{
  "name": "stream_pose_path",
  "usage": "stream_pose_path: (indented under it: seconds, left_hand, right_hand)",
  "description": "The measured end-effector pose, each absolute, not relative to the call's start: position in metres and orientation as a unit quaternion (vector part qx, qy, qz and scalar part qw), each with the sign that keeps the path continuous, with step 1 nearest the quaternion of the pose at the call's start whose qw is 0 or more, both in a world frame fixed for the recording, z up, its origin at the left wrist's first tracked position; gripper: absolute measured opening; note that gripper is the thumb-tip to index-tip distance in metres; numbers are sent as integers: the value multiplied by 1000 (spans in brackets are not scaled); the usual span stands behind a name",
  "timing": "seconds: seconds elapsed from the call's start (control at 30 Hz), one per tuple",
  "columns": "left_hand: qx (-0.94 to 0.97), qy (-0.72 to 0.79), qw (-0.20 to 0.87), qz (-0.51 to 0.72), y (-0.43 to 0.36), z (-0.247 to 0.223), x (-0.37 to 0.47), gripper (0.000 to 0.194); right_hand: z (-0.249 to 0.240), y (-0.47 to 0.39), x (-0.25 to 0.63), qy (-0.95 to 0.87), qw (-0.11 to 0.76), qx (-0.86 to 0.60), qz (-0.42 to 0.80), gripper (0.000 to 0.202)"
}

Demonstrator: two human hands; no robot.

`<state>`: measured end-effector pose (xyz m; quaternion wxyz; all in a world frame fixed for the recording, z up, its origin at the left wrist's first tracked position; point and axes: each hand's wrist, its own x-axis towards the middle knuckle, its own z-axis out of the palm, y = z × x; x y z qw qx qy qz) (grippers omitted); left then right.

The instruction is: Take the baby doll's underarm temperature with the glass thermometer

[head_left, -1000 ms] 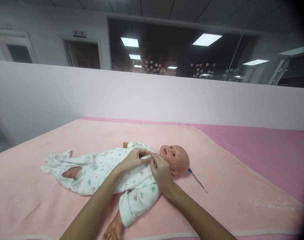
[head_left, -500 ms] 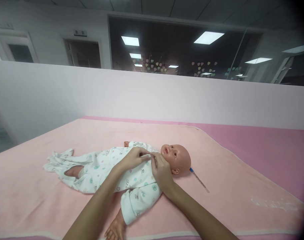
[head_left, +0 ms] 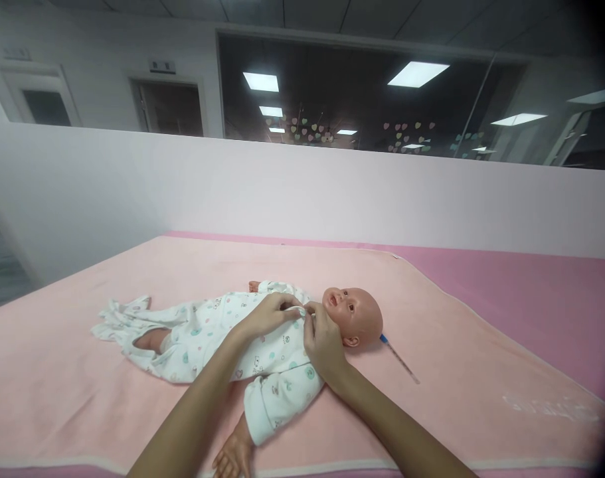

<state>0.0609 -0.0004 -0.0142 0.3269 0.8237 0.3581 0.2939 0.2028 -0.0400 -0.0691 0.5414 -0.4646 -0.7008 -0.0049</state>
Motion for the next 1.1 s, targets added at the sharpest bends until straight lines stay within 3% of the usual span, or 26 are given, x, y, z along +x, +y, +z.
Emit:
stream_pose_path:
  seconds: [0.53,0.83,1.1]
  left_hand:
    - [807,318,390,310,-9,-11,62,18]
    - [796,307,397,338,-5,-17,64,21]
    - [784,290,425,348,-4,-19,64,24]
  right_hand:
    - [-70,-37,205,-688,556,-466,5,11]
    - [-68,-38,205,-691,573,-441,20,15]
    - [-65,-39,208,-710,536,-456,14,22]
